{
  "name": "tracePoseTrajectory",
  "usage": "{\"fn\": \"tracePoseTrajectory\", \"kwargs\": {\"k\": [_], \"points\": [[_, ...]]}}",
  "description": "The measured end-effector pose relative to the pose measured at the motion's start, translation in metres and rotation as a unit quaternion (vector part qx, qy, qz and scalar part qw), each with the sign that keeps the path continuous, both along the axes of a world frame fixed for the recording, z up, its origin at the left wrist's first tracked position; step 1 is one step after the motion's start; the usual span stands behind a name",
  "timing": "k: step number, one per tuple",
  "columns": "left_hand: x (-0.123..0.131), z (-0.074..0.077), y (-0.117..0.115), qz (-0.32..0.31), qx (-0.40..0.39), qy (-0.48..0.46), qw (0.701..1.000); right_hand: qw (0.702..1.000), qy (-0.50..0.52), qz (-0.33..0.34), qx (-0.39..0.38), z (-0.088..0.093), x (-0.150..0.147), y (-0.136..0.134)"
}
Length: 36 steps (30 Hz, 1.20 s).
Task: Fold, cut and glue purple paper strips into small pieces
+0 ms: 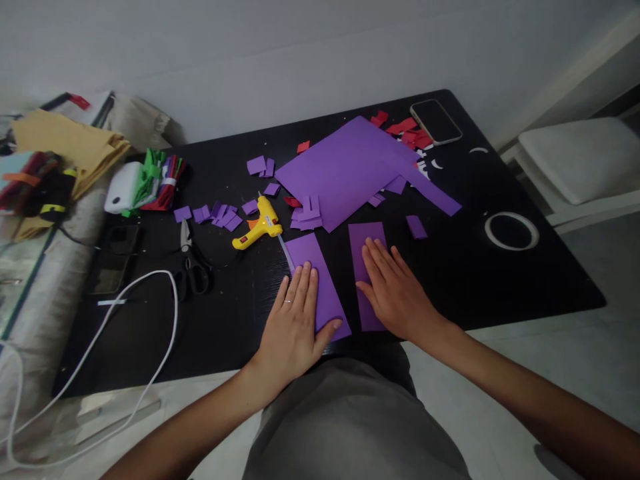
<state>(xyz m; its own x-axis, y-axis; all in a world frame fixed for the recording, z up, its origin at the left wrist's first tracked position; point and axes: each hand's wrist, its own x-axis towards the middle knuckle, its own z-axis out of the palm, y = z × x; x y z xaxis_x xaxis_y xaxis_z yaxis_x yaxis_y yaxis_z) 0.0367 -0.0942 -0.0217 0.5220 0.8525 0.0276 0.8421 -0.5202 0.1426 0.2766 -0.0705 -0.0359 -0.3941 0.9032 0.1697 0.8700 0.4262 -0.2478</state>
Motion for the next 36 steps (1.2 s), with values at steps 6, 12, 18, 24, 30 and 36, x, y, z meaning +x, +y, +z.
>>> {"fn": "tracePoseTrajectory", "kwargs": {"k": [6, 12, 18, 24, 30, 36], "points": [[-0.007, 0.010, -0.003, -0.075, -0.042, -0.054, 0.995, 0.999, 0.000, 0.032, 0.007, 0.004, 0.019, 0.015], [-0.013, 0.023, -0.014, -0.141, -0.068, -0.113, 0.981, 0.998, 0.015, 0.063, -0.018, 0.017, 0.045, 0.037], [-0.016, 0.020, -0.018, -0.191, -0.085, -0.117, 0.971, 0.999, 0.023, 0.036, -0.024, 0.030, 0.041, 0.054], [-0.030, 0.050, 0.007, -0.113, -0.034, -0.293, 0.949, 0.981, 0.194, 0.001, -0.016, 0.057, 0.000, 0.076], [-0.046, 0.103, 0.055, 0.201, 0.249, -0.383, 0.867, 0.917, 0.387, -0.075, -0.058, 0.072, -0.030, 0.108], [-0.038, 0.110, 0.095, 0.205, 0.239, -0.488, 0.814, 0.755, 0.546, 0.019, -0.362, 0.064, -0.040, 0.119]]}}
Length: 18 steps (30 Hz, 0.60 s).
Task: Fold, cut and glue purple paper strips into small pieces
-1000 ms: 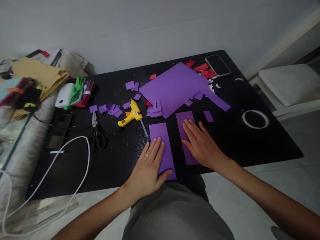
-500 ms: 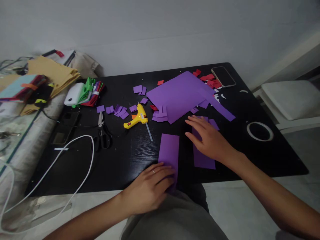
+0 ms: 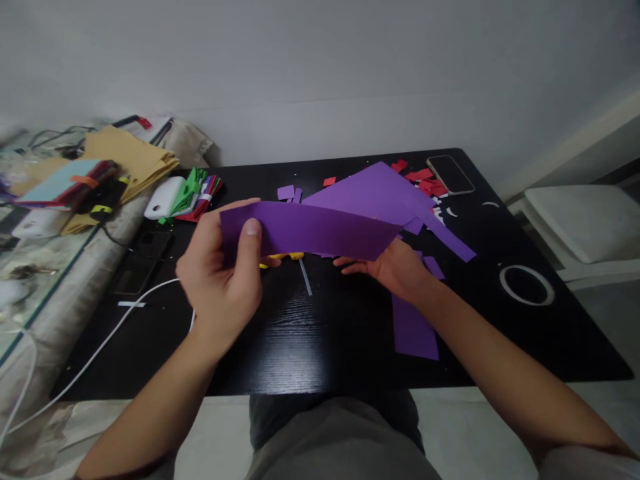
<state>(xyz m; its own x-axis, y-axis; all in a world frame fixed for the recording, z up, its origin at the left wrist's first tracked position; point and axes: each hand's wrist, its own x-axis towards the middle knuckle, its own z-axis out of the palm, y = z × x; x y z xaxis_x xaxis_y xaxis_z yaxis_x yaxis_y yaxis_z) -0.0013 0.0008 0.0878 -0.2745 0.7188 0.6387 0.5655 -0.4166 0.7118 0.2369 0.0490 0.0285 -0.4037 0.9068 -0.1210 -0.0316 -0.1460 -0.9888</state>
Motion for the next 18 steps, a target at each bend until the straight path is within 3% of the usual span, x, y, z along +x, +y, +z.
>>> {"fn": "tracePoseTrajectory", "kwargs": {"k": [2, 7, 12, 15, 18], "points": [[0.000, -0.012, 0.013, -0.036, -0.046, -0.034, 0.998, 0.999, 0.013, 0.041, -0.017, -0.002, 0.001, 0.000], [-0.003, -0.050, 0.031, -0.133, -0.160, -0.142, 0.968, 0.992, -0.089, 0.048, 0.080, -0.012, 0.007, 0.002], [-0.008, -0.065, 0.031, -0.199, -0.219, -0.226, 0.928, 0.996, 0.040, -0.067, -0.047, -0.027, 0.008, 0.004], [-0.017, -0.065, 0.033, -0.311, -0.280, -0.286, 0.862, 0.978, 0.134, -0.107, -0.116, -0.033, 0.008, 0.005], [-0.022, -0.067, 0.038, -0.446, -0.370, -0.335, 0.743, 0.966, 0.189, -0.087, -0.156, -0.035, 0.007, 0.004]]}}
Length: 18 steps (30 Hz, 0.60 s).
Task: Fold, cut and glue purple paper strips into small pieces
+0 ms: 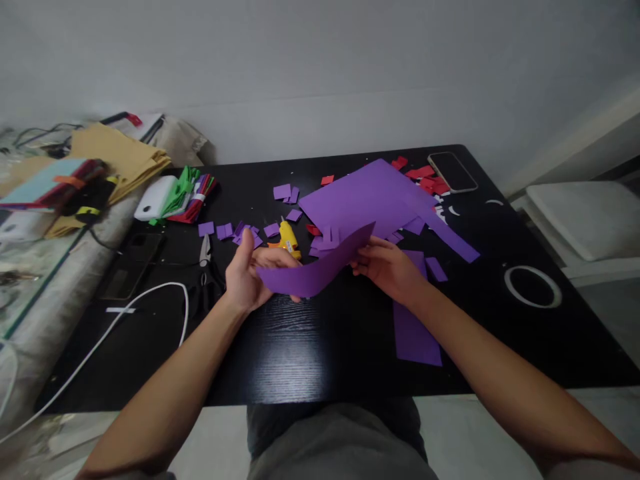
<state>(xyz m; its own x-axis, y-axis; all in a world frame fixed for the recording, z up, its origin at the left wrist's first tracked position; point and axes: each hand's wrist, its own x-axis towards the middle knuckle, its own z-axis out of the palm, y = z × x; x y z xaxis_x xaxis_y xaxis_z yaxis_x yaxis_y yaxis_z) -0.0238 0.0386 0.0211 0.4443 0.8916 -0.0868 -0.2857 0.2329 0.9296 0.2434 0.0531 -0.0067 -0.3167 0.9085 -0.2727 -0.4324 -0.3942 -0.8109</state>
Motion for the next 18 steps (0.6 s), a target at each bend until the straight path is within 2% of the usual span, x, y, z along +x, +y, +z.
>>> {"fn": "tracePoseTrajectory", "kwargs": {"k": [2, 3, 4, 7, 9, 14, 18], "points": [[0.000, -0.003, 0.002, -0.085, -0.049, -0.033, 0.995, 1.000, 0.015, 0.013, -0.011, 0.000, -0.001, -0.001], [0.001, -0.006, 0.003, -0.102, -0.065, -0.035, 0.992, 1.000, 0.017, 0.020, -0.014, 0.000, -0.002, -0.002], [0.002, -0.008, 0.004, -0.099, -0.075, -0.029, 0.992, 0.999, 0.019, 0.026, -0.014, 0.001, -0.003, -0.003], [0.007, -0.017, 0.004, -0.017, -0.082, 0.004, 0.996, 0.999, 0.028, 0.027, -0.016, 0.002, -0.003, -0.003], [0.009, -0.020, 0.002, 0.011, -0.085, 0.011, 0.996, 0.999, 0.035, 0.019, -0.022, 0.002, -0.003, -0.002], [0.015, -0.016, -0.003, 0.014, -0.070, -0.007, 0.997, 0.998, 0.039, 0.032, -0.034, 0.000, -0.001, 0.000], [0.017, -0.012, -0.005, -0.020, -0.072, -0.055, 0.996, 0.996, 0.039, 0.068, -0.043, 0.003, 0.001, -0.003]]}}
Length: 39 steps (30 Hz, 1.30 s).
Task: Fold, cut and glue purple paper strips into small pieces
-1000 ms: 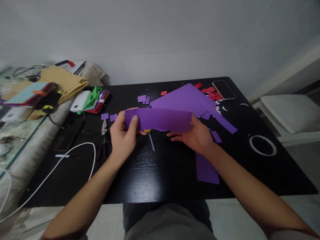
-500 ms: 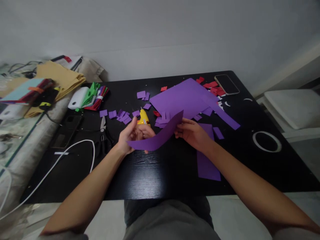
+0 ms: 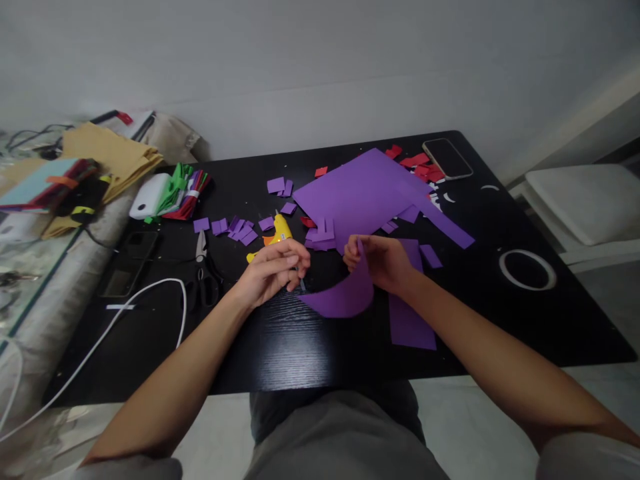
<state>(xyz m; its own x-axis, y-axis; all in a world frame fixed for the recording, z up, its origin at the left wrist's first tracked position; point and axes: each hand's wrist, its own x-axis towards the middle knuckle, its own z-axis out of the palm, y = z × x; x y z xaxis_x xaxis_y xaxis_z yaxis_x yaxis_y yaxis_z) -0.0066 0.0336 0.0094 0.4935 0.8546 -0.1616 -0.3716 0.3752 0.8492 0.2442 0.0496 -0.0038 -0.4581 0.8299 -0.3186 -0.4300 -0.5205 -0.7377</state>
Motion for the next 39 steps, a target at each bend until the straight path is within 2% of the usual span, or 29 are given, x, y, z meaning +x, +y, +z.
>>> {"fn": "tracePoseTrajectory", "kwargs": {"k": [5, 14, 21, 23, 27, 30, 32, 34, 36, 39], "points": [[0.001, 0.000, 0.000, 0.002, 0.011, -0.020, 1.000, 0.998, -0.032, 0.055, 0.028, 0.002, -0.001, -0.003], [0.002, 0.002, -0.001, 0.007, 0.008, -0.025, 1.000, 0.993, -0.085, 0.057, 0.060, 0.000, -0.008, -0.007], [0.004, 0.011, -0.005, 0.020, -0.033, -0.098, 0.994, 0.981, -0.135, 0.065, 0.126, -0.005, -0.008, -0.010], [0.004, 0.013, -0.006, 0.019, -0.045, -0.120, 0.992, 0.960, -0.187, 0.058, 0.199, -0.006, -0.009, -0.013], [0.006, 0.012, -0.007, 0.026, -0.051, -0.122, 0.991, 0.869, -0.308, 0.033, 0.386, -0.005, -0.012, -0.023], [0.010, 0.009, -0.008, 0.041, -0.039, -0.100, 0.993, 0.827, -0.334, 0.044, 0.451, -0.004, -0.016, -0.030], [0.015, 0.007, -0.011, 0.057, -0.031, -0.086, 0.994, 0.818, -0.332, 0.045, 0.468, -0.004, -0.019, -0.033], [0.019, 0.003, -0.013, 0.070, -0.029, -0.075, 0.994, 0.821, -0.323, 0.042, 0.469, -0.004, -0.021, -0.035], [0.023, 0.000, -0.015, 0.068, -0.032, -0.067, 0.995, 0.826, -0.318, 0.027, 0.465, -0.004, -0.022, -0.036], [0.026, -0.004, -0.018, 0.053, -0.034, -0.060, 0.996, 0.817, -0.325, -0.004, 0.476, -0.005, -0.024, -0.037]]}}
